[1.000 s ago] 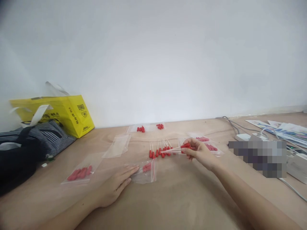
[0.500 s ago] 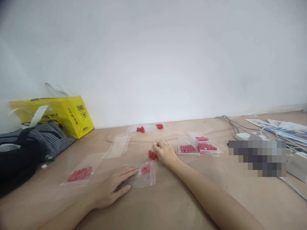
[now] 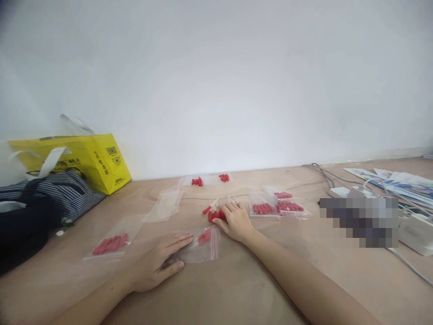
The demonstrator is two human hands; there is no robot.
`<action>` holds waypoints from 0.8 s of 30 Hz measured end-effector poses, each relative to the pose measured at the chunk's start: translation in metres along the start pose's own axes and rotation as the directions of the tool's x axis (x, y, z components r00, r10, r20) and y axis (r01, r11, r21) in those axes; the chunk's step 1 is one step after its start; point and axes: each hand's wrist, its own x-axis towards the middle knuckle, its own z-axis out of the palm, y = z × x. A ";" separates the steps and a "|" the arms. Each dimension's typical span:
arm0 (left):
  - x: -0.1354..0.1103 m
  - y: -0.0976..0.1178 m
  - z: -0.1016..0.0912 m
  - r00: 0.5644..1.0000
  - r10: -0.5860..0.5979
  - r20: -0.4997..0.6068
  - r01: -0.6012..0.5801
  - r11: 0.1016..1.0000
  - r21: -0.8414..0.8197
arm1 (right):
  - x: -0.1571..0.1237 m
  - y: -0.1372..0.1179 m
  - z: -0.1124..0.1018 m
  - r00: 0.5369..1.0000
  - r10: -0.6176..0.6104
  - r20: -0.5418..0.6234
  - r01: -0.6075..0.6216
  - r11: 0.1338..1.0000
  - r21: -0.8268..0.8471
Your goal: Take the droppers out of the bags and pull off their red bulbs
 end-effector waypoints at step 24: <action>0.144 -0.050 -0.009 0.725 -0.605 -0.328 0.608 0.787 -0.107 | -0.032 -0.018 -0.017 0.998 -0.029 0.061 0.006 0.935 0.356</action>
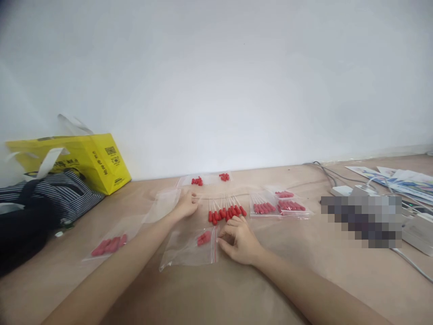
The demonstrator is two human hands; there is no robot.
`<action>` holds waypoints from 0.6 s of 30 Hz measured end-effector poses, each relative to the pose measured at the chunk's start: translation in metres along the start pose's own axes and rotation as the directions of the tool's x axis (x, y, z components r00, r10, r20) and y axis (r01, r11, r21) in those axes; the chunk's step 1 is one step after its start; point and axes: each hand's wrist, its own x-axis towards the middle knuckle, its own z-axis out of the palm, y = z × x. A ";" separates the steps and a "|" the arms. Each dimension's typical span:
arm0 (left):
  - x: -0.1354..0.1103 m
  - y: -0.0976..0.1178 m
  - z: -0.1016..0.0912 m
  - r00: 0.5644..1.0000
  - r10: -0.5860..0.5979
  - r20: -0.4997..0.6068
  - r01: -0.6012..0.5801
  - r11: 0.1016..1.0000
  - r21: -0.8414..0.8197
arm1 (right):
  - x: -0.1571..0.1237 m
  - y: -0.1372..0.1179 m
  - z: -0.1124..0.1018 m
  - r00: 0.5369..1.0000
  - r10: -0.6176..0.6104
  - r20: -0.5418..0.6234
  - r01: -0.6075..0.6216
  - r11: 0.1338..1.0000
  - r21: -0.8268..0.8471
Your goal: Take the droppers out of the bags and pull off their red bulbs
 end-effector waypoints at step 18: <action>-0.114 -0.020 -0.032 0.837 0.514 0.189 -0.484 0.855 -0.183 | 0.007 -0.016 0.004 0.995 0.030 0.100 -0.049 0.980 0.191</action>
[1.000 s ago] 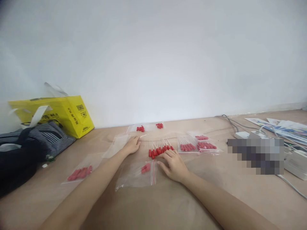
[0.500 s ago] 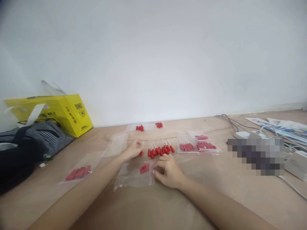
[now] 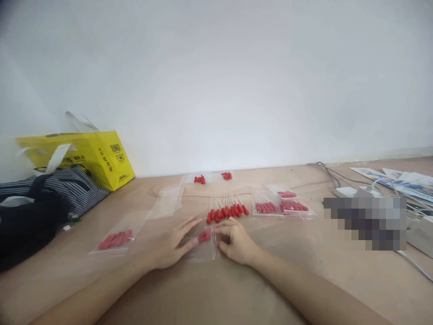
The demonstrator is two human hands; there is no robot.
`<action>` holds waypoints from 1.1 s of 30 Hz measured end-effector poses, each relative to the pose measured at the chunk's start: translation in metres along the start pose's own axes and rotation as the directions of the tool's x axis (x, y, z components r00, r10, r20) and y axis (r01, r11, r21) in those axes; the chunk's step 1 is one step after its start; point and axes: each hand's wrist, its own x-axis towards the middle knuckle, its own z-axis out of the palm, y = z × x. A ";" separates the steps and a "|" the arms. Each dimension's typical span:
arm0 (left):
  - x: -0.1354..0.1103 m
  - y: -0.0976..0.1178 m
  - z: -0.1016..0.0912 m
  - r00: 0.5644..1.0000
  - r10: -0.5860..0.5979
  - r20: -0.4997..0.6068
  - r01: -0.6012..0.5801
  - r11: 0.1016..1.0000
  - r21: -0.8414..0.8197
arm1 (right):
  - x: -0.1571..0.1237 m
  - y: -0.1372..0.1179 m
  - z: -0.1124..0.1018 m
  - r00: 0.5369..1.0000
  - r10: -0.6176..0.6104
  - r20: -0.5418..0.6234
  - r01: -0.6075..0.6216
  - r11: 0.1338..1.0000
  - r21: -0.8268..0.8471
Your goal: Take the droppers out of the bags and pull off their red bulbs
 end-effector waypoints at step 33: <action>-0.014 -0.003 -0.007 0.961 0.097 0.259 -0.142 0.976 0.162 | -0.011 0.011 -0.012 0.938 0.305 0.164 -0.346 0.826 0.445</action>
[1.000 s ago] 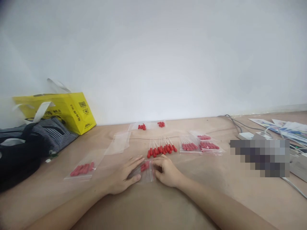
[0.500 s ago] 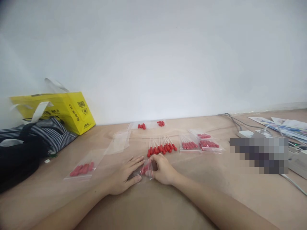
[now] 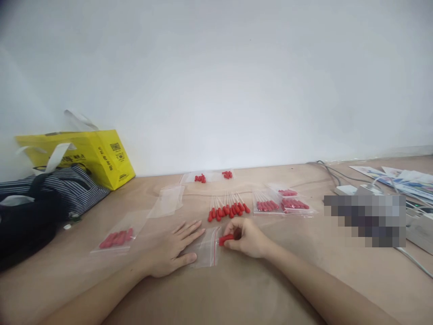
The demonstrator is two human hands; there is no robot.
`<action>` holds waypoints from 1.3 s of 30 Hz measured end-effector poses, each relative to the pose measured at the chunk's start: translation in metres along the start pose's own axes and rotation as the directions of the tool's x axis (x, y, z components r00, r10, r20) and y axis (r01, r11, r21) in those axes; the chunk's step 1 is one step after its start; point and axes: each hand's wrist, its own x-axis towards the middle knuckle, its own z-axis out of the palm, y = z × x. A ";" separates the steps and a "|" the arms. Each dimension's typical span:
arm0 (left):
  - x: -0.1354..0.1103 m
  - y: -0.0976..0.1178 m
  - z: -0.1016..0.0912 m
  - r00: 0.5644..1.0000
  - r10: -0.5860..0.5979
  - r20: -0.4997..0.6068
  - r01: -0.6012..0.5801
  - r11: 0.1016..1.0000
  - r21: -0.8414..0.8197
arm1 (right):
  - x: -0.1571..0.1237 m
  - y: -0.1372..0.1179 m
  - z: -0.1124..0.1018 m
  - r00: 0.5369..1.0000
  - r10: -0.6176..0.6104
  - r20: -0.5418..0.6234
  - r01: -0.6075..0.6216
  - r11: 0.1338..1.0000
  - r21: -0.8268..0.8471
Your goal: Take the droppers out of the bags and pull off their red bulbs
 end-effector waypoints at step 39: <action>0.002 -0.033 -0.015 0.827 -0.458 -0.327 0.340 0.870 -0.356 | 0.030 0.019 -0.020 0.842 -0.524 -0.124 0.110 0.392 -0.913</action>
